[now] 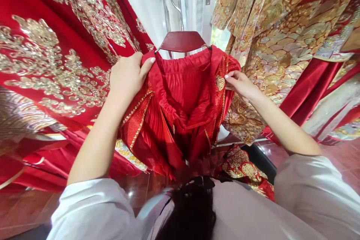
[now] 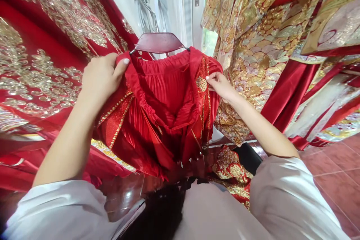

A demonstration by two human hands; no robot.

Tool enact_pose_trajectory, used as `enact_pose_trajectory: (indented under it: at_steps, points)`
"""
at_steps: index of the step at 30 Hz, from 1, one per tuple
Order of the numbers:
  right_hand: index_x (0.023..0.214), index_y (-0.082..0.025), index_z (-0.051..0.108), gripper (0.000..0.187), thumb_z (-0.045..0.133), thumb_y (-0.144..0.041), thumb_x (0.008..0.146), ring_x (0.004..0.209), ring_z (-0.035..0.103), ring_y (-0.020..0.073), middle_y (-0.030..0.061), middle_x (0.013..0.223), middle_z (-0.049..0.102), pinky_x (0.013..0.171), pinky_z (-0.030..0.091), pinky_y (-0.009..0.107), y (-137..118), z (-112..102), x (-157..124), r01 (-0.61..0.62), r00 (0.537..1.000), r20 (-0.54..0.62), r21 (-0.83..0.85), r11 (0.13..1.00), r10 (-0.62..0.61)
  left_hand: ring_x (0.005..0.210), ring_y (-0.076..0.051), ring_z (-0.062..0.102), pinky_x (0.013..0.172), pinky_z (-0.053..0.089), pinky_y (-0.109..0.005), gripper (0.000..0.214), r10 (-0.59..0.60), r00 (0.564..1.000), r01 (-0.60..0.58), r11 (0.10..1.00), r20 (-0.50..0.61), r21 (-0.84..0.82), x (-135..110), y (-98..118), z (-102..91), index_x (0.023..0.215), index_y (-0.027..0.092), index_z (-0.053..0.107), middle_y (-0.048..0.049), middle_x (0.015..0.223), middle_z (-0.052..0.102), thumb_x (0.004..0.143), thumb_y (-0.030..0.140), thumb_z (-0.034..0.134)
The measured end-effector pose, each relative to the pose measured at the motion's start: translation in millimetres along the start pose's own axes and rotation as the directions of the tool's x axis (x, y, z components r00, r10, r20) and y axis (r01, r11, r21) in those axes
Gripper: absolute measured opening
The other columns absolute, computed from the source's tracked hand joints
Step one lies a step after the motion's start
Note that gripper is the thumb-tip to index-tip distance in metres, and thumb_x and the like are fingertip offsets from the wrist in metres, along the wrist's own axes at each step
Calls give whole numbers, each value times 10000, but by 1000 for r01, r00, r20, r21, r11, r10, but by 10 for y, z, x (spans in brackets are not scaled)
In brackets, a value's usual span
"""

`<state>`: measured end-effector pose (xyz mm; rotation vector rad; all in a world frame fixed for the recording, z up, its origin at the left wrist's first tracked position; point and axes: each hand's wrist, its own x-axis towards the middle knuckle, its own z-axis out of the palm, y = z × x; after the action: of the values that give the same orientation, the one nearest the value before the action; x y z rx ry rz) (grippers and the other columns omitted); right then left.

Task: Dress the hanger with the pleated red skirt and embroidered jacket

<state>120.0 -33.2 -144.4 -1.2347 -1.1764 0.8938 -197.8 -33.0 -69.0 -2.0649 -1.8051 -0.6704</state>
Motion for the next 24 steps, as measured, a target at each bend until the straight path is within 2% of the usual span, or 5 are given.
enact_pose_trajectory:
  at_steps: [3, 8, 11, 16, 24]
  points:
    - [646, -154, 528, 244, 548, -254, 868, 505, 404, 71, 2, 580, 517, 531, 369, 219, -159, -162, 22, -1, 999, 46, -115, 993, 6, 905, -312, 574, 791, 427, -379, 548, 5, 1000, -5, 1000, 9, -10, 15, -39, 13, 973, 200, 554, -139, 933, 627, 892, 609, 200]
    - [684, -134, 624, 177, 625, -239, 826, 507, 384, 45, -14, 580, 535, 535, 303, 210, -512, -517, 335, 302, 942, -76, -235, 924, -327, 856, -288, 591, 771, 403, -339, 460, 37, 999, -33, 995, 35, -98, 79, -44, 52, 874, 199, 570, -121, 811, 610, 894, 555, 280]
    - [677, -130, 609, 135, 630, -184, 799, 538, 381, 35, -42, 568, 531, 572, 303, 199, -457, -477, 600, 242, 960, -95, -190, 951, -264, 827, -263, 591, 771, 391, -320, 424, 67, 996, -57, 986, 60, -158, 116, -58, 53, 833, 217, 567, -94, 754, 600, 897, 525, 284]
    - [559, -101, 562, 185, 639, -65, 723, 562, 385, 35, -53, 507, 518, 618, 316, 194, -222, -368, 776, 40, 992, 122, -243, 969, -11, 794, -223, 547, 800, 382, -316, 441, 177, 980, -150, 957, 93, -247, 135, -202, 35, 843, 231, 551, -49, 819, 617, 901, 527, 229]
    - [999, -121, 698, 256, 652, -101, 748, 761, 522, 42, -20, 905, 683, 758, 346, 176, -797, -373, 488, 385, 890, 357, -256, 887, -284, 935, -178, 526, 919, 378, -273, 452, 305, 950, -217, 803, 70, -554, 198, -323, 104, 1151, 272, 565, 48, 1111, 642, 853, 551, 371]
